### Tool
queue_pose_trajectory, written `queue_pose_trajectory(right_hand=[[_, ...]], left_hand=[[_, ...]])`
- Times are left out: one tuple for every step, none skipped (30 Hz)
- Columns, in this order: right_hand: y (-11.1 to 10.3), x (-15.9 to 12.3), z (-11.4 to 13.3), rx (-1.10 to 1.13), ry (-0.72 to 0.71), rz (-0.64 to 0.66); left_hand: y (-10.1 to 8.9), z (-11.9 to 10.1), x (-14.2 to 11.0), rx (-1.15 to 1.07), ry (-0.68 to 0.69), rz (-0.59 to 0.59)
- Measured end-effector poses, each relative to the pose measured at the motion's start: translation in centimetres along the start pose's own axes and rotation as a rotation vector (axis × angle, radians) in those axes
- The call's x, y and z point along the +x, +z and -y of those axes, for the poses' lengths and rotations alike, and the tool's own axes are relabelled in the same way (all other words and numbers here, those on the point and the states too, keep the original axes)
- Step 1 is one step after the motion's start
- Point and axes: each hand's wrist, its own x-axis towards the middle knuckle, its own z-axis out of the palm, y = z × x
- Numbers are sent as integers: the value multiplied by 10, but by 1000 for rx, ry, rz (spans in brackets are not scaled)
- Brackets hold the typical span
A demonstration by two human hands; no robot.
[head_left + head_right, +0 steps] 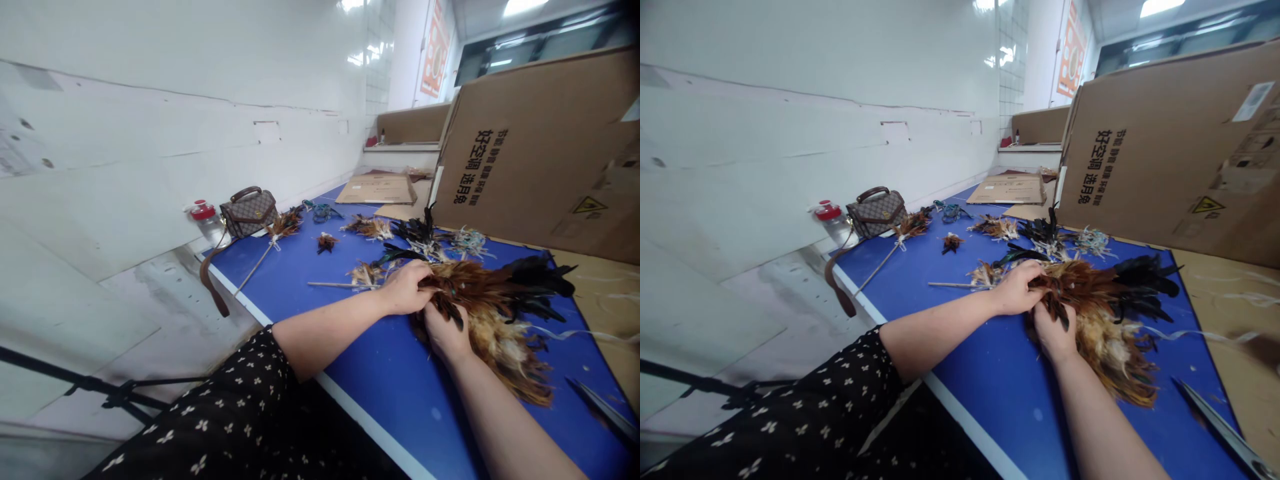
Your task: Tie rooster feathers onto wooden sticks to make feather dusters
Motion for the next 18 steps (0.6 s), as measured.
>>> queue_pose_trajectory(right_hand=[[0,0,0,6,0,-1],[1,1,0,15,-4,-3],[1,1,1,26,-13,-5],[1,1,2,38,-23,-1],[2,1,4,49,-30,9],[2,0,5,58,-35,25],[3,0,6,66,-36,46],[3,-1,7,73,-34,69],[4,-2,8,80,-30,92],[5,-3,8,87,-25,109],[5,-4,8,96,-20,122],[6,-5,8,105,-17,133],[6,-5,8,113,-15,141],[7,-6,7,120,-15,148],[7,-6,6,125,-17,155],[7,-6,6,126,-20,162],[6,-6,5,125,-24,167],[6,-5,4,120,-29,169]], left_hand=[[1,0,-1,-1,-13,-15],[3,0,-2,1,-29,-27],[3,0,-3,6,-46,-36],[4,1,-3,8,-58,-39],[4,1,-3,6,-64,-38],[4,2,-3,-1,-66,-36],[3,2,-2,-13,-66,-35],[2,3,-1,-30,-68,-34],[1,5,0,-52,-75,-28],[0,6,2,-82,-86,-14],[-2,8,3,-122,-106,7],[-3,9,4,-170,-137,36],[-5,10,5,-219,-176,66],[-7,11,6,-262,-218,93],[-9,12,7,-296,-253,113],[-10,13,7,-317,-274,127],[-11,13,8,-321,-277,132],[-11,13,8,-307,-267,126]])
